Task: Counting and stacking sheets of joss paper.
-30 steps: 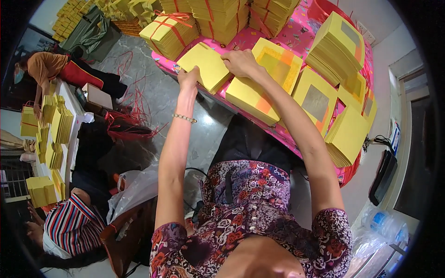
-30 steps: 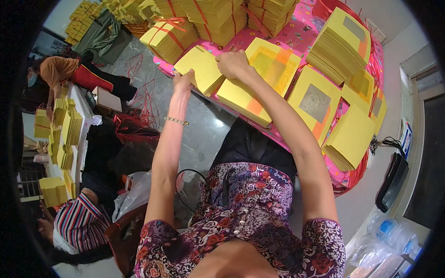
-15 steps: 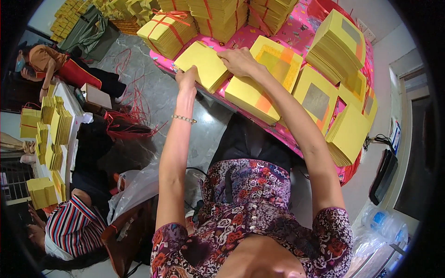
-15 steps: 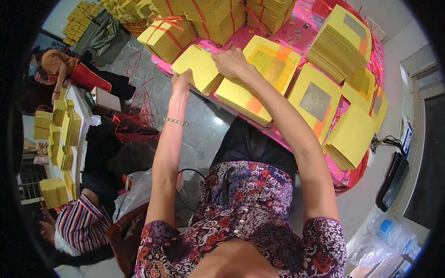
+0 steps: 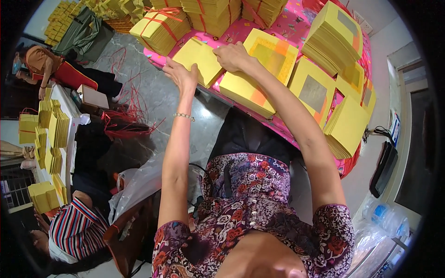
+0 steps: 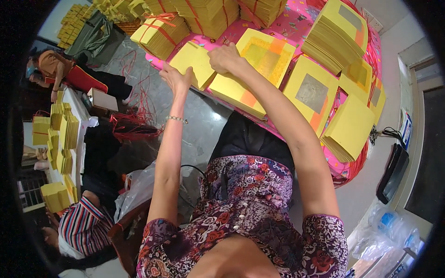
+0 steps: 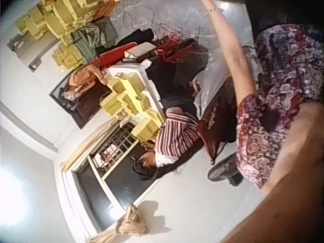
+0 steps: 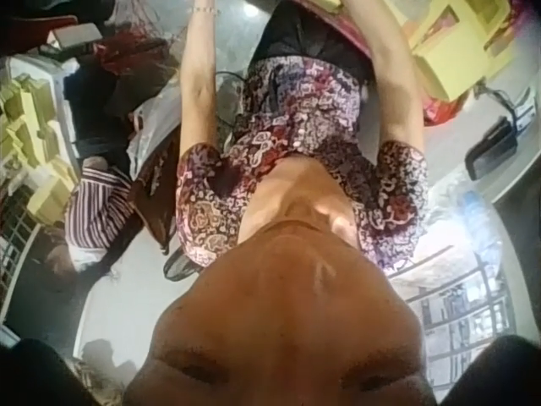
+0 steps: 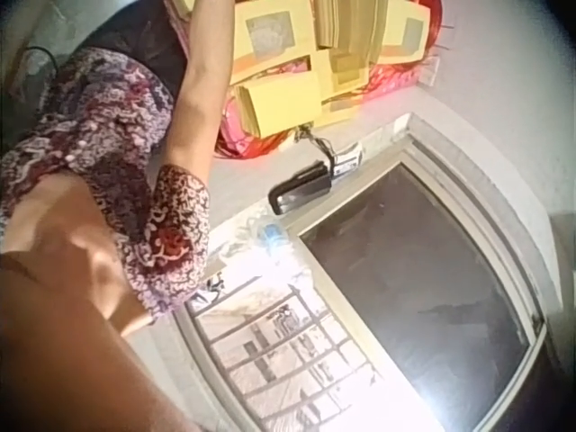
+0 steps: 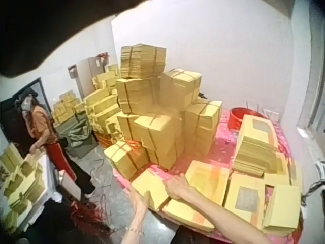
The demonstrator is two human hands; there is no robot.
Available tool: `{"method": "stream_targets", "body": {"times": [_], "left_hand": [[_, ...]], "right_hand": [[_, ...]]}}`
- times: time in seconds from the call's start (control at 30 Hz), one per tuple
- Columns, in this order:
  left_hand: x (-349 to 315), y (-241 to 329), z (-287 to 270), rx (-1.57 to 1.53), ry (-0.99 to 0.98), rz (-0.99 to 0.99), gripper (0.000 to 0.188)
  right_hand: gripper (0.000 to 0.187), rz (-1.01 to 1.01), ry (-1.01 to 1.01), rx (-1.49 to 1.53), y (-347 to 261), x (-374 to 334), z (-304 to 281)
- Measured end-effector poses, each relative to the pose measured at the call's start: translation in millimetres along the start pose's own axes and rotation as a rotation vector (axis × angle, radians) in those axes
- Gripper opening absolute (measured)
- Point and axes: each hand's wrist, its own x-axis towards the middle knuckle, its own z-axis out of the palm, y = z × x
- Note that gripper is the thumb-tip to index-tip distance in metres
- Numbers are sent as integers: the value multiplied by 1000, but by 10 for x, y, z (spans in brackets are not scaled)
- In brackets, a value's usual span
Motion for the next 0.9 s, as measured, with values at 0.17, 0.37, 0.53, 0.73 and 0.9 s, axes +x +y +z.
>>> {"method": "stream_targets", "body": {"times": [0.17,0.37,0.53,0.73,0.9], "left_hand": [[-23,68,-73,227,7,184,71],[-7,88,-106,256,-107,324,48],[-33,154,-338,188,-95,424,39],[-372,643,-754,-315,-553,494,38],[-634,838,-840,-286,-634,578,52]], "right_hand": [[30,-74,276,92,104,-43,80],[28,-149,646,501,220,-755,-226],[28,-77,621,458,261,-1595,-243],[39,2,596,354,202,-2334,-51],[48,85,605,336,87,-2521,133]]}}
